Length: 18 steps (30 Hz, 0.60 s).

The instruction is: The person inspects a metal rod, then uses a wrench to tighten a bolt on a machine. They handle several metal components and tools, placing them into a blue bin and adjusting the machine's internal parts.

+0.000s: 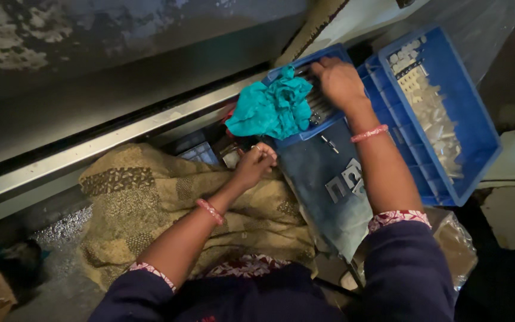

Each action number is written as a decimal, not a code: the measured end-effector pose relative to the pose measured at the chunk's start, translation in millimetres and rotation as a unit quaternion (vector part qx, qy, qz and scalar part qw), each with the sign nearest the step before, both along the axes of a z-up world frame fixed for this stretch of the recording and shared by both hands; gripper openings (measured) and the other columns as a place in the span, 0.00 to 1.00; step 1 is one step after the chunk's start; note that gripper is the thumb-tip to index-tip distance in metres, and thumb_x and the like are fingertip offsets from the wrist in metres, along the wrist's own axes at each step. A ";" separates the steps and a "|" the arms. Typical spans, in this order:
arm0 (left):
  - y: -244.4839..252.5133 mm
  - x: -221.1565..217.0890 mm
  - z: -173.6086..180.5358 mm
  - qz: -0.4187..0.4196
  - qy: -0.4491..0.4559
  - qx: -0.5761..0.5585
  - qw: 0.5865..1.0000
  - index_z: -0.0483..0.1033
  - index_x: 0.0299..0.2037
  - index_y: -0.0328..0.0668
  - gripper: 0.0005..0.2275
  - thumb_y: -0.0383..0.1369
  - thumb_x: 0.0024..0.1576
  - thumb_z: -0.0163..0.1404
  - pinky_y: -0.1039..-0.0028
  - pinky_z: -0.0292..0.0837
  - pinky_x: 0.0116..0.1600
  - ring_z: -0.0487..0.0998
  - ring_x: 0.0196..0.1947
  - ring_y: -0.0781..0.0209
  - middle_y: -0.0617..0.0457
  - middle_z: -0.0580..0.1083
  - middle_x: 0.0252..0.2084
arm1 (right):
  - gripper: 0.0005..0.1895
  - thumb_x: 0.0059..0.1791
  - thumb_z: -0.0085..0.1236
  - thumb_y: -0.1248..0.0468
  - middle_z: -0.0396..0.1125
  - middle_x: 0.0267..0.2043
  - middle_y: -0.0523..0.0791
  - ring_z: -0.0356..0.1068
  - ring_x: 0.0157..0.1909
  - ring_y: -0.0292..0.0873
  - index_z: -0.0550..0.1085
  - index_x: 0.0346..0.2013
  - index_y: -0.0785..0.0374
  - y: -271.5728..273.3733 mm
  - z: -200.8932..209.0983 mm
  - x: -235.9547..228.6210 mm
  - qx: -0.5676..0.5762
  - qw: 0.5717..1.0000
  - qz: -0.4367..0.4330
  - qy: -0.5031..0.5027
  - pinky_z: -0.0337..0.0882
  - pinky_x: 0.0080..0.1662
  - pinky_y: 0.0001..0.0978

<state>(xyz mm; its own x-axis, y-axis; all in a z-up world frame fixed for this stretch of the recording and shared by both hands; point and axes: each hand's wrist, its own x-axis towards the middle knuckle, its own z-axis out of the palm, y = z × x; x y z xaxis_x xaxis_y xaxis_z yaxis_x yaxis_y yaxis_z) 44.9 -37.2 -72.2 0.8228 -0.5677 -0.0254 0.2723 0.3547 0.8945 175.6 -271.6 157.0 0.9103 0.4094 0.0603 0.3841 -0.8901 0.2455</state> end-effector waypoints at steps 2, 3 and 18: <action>-0.2 2.1 0.6 0.001 0.004 -0.003 1.000 0.71 0.43 0.38 0.05 0.30 0.63 0.50 0.78 0.74 0.40 0.76 0.37 0.70 0.55 0.74 0.37 | 0.12 0.45 0.57 0.68 0.72 0.44 0.53 0.72 0.47 0.59 0.74 0.43 0.61 -0.2 6.3 -9.6 0.084 0.996 -0.020 -0.030 0.71 0.46 0.48; -0.1 2.2 1.8 0.001 0.006 -0.005 1.000 0.71 0.43 0.38 0.05 0.30 0.62 0.50 0.78 0.74 0.40 0.76 0.37 0.70 0.55 0.74 0.37 | 0.14 0.42 0.58 0.69 0.72 0.44 0.54 0.72 0.45 0.59 0.74 0.43 0.62 -0.4 7.8 -17.2 0.125 0.991 -0.030 -0.044 0.72 0.44 0.48; 33.2 1.1 92.9 -0.039 0.066 -0.153 0.985 0.68 0.48 0.45 0.15 0.32 0.57 0.61 0.80 0.70 0.39 0.74 0.35 0.73 0.61 0.72 0.38 | 0.12 0.57 0.57 0.67 0.73 0.41 0.55 0.75 0.36 0.49 0.67 0.53 0.66 51.0 -13.5 -226.1 0.840 0.509 -0.159 0.101 0.78 0.43 0.40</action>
<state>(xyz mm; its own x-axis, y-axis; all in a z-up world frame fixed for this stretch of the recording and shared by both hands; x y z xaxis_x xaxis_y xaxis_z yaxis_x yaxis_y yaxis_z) 46.0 -4.0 20.7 0.7769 -0.6275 0.0520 0.4172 0.5750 0.7038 -50.5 -220.7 143.5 0.9716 -0.2351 -0.0254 0.0220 0.1968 -0.9802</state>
